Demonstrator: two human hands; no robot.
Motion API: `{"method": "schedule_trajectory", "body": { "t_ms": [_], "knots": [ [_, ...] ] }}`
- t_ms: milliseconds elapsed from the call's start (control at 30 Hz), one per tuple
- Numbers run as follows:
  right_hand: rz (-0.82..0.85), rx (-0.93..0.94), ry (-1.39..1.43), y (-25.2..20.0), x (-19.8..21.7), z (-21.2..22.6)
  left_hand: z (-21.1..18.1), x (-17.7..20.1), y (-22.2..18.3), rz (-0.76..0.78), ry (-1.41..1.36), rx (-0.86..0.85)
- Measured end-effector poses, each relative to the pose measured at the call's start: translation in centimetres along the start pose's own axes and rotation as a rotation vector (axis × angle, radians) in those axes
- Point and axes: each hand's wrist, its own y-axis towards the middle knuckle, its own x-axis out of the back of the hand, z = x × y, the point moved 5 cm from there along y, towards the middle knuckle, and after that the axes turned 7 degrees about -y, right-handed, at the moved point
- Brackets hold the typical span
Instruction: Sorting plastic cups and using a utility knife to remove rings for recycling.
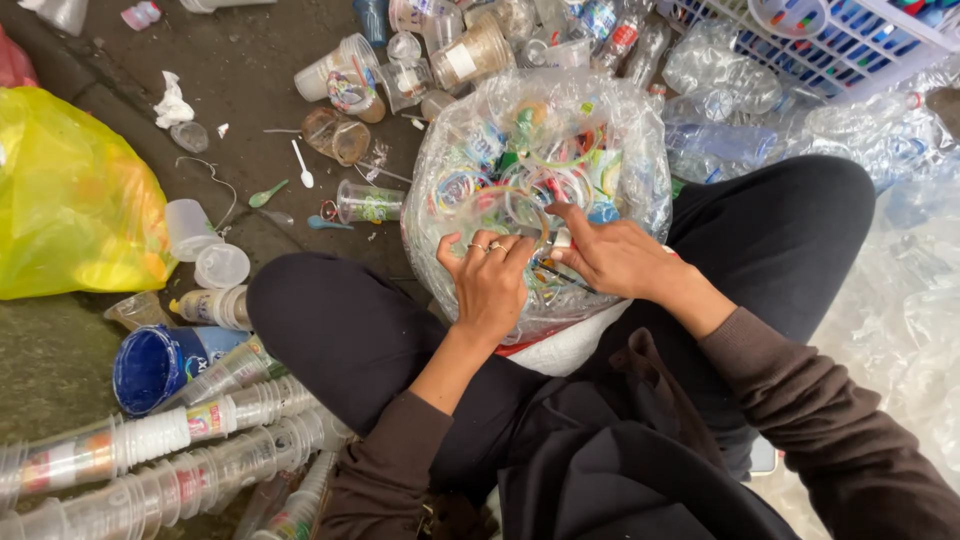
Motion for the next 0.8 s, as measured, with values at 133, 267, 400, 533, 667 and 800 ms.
{"method": "schedule_trajectory", "body": {
  "t_ms": [133, 267, 400, 533, 667, 800],
  "knots": [
    [-0.056, 0.032, -0.037, 0.1, -0.8, -0.8, -0.5, 0.9, 0.6, -0.046, 0.025, -0.066],
    [-0.257, -0.121, -0.238, 1.4, -2.0, -7.3, -0.5, 0.9, -1.1, -0.029, -0.076, -0.074],
    [-0.168, -0.171, -0.187, -0.1, -1.4, -7.8, 0.0, 0.4, -1.9, 0.048, -0.153, 0.018],
    [-0.2, -0.151, 0.342, 0.3, -3.2, -7.1, 0.6, 1.0, 0.6, -0.037, -0.483, 0.268],
    [-0.255, -0.138, 0.619, 0.7, -4.6, -5.8, 2.4, -0.4, -0.3, -0.059, -0.928, 0.608],
    [-0.238, -0.238, 0.542, 0.0, -5.1, -7.6, 3.5, -0.6, -0.1, -0.128, -1.144, 0.775]
  ]
}}
